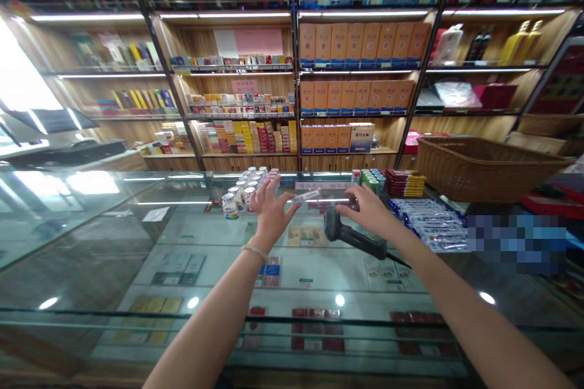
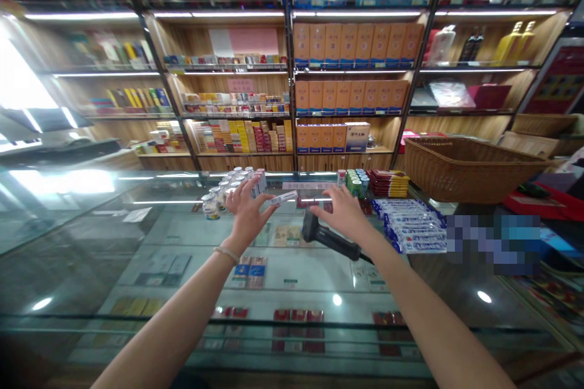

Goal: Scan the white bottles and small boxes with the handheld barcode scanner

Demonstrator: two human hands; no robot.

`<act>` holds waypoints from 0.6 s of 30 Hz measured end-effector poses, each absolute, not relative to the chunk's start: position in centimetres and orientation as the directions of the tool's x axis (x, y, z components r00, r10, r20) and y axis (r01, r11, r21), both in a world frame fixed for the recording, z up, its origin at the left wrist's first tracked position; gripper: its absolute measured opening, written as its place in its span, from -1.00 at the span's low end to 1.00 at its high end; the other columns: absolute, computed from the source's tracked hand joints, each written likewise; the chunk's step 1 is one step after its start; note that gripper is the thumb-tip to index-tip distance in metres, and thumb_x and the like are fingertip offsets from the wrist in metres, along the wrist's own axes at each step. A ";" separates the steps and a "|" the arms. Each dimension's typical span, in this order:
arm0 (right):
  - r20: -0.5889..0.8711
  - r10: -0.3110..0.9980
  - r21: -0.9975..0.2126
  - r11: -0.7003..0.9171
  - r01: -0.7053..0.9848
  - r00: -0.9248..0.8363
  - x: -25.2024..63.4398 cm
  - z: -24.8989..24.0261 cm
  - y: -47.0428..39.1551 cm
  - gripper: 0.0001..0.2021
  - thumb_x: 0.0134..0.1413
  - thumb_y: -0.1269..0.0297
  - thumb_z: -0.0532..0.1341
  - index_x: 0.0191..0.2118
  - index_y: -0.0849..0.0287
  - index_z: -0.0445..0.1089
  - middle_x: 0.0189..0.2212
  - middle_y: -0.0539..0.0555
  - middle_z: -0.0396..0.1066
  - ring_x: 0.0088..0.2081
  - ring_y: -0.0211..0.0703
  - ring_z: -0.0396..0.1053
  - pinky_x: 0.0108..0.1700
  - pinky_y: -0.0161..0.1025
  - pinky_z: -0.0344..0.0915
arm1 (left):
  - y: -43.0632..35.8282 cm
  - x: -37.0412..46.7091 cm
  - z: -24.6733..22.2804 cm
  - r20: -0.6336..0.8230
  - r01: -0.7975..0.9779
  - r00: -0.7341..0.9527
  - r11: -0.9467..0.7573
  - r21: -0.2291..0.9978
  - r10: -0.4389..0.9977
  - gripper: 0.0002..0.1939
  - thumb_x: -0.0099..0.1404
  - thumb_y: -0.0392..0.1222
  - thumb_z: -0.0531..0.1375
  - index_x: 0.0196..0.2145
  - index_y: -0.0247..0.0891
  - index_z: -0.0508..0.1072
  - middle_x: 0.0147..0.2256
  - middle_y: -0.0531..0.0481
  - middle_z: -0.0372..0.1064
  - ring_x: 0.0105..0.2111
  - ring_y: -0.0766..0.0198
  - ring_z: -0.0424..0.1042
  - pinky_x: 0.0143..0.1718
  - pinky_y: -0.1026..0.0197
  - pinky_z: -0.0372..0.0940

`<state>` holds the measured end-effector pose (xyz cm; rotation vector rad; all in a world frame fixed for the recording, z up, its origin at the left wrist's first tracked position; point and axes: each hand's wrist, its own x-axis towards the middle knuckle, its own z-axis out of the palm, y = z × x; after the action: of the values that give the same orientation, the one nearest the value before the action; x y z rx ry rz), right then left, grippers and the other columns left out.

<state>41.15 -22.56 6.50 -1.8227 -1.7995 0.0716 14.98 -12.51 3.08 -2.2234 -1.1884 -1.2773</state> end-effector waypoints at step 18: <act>0.505 0.853 -0.516 0.174 0.839 0.134 37.9 5.7 -18.9 -0.76 0.24 0.09 0.28 -0.02 -0.07 0.57 0.37 0.08 0.23 0.43 0.18 -0.01 0.34 0.28 0.02 | -13.3 15.8 3.5 0.805 0.710 0.262 -0.672 0.213 0.532 -0.80 0.26 0.06 0.37 -0.19 0.00 0.65 0.36 -0.09 0.12 0.37 -0.11 0.05 0.40 -0.28 -0.01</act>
<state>37.92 -18.85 5.71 -1.6320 -1.6706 0.0225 15.82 -13.32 3.47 -2.3366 -1.1667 -1.3704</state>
